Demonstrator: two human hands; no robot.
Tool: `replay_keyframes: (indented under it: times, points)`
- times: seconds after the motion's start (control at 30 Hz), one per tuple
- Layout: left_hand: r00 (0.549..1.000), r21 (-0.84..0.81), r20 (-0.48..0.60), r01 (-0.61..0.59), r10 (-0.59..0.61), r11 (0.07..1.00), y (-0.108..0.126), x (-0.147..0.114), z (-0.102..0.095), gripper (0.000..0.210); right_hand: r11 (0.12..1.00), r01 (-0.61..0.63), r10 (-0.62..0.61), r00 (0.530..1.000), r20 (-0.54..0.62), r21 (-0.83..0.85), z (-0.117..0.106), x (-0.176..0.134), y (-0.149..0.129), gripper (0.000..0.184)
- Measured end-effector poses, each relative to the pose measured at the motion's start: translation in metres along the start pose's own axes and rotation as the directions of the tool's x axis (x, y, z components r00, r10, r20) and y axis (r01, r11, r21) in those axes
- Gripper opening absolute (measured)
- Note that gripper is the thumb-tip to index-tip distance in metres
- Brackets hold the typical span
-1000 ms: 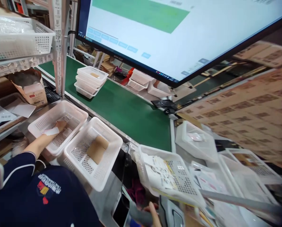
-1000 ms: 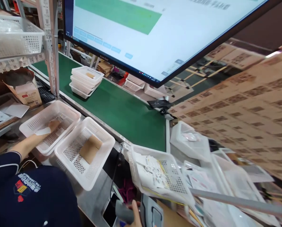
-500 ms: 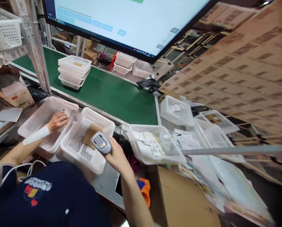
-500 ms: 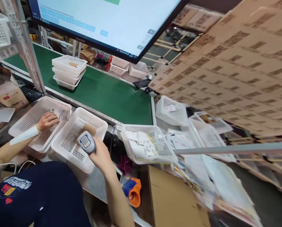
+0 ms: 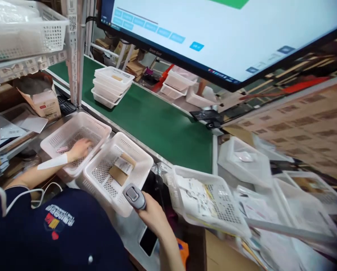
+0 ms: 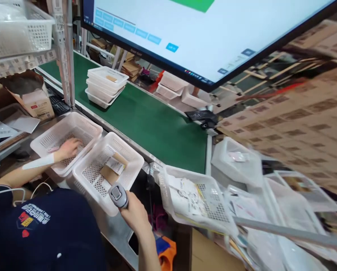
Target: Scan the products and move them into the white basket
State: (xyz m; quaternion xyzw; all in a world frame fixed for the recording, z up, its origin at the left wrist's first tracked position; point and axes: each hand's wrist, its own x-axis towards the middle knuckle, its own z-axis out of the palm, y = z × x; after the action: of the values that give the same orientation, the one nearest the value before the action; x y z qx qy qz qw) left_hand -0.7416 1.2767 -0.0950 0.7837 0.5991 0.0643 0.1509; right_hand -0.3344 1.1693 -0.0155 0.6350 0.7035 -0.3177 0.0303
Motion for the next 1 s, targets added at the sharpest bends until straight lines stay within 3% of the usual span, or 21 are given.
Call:
replay_keyframes:
  times: [0.07,0.13,0.2,0.3,0.37,0.5,0.67,0.77,0.87,1.0]
  points:
    - [0.973,0.024,0.016,0.228,-0.228,0.973,-0.036,-0.006,-0.010,0.040,1.000,-0.007,0.007,1.000,-0.003,0.014,0.010,-0.004,0.012,0.040]
    - [0.935,0.057,0.085,0.340,-0.344,0.939,-0.068,-0.017,-0.013,0.024,0.999,0.000,0.001,1.000,-0.015,0.042,0.016,-0.005,0.013,0.042]
    - [0.902,0.081,0.149,0.398,-0.406,0.914,-0.088,-0.028,-0.012,0.008,0.998,0.011,-0.009,1.000,-0.026,0.068,0.018,-0.005,0.004,0.041]
    - [0.905,0.070,0.121,0.402,-0.408,0.913,-0.094,-0.035,-0.012,0.014,0.993,0.051,-0.047,0.998,-0.037,0.107,0.015,-0.002,-0.021,0.043]
    - [0.931,0.042,0.047,0.361,-0.362,0.932,-0.081,-0.031,-0.015,0.005,0.994,0.066,-0.061,0.996,-0.058,0.090,0.011,0.001,-0.043,0.047]
    - [0.969,0.018,-0.091,0.230,-0.228,0.973,-0.025,-0.013,-0.023,0.024,0.997,0.069,-0.071,0.990,-0.121,-0.018,0.008,0.006,-0.093,0.061]
    - [0.993,0.032,-0.113,0.026,-0.023,0.999,0.054,0.002,-0.015,0.025,0.992,0.074,-0.090,0.982,-0.164,-0.099,0.005,0.011,-0.131,0.062]
    - [0.993,-0.046,-0.114,-0.027,0.022,0.999,0.086,0.007,0.002,0.024,0.995,0.077,-0.088,0.977,-0.194,-0.067,0.006,0.008,-0.119,0.059]
    - [0.977,-0.156,-0.086,-0.205,0.193,0.966,0.105,0.006,0.023,0.027,0.993,0.114,-0.098,0.956,-0.276,0.041,0.018,-0.001,-0.084,0.057]
    - [0.885,-0.212,0.003,-0.455,0.466,0.865,0.104,0.004,0.039,0.044,0.976,0.121,-0.042,0.921,-0.388,0.181,0.041,-0.008,-0.023,0.048]
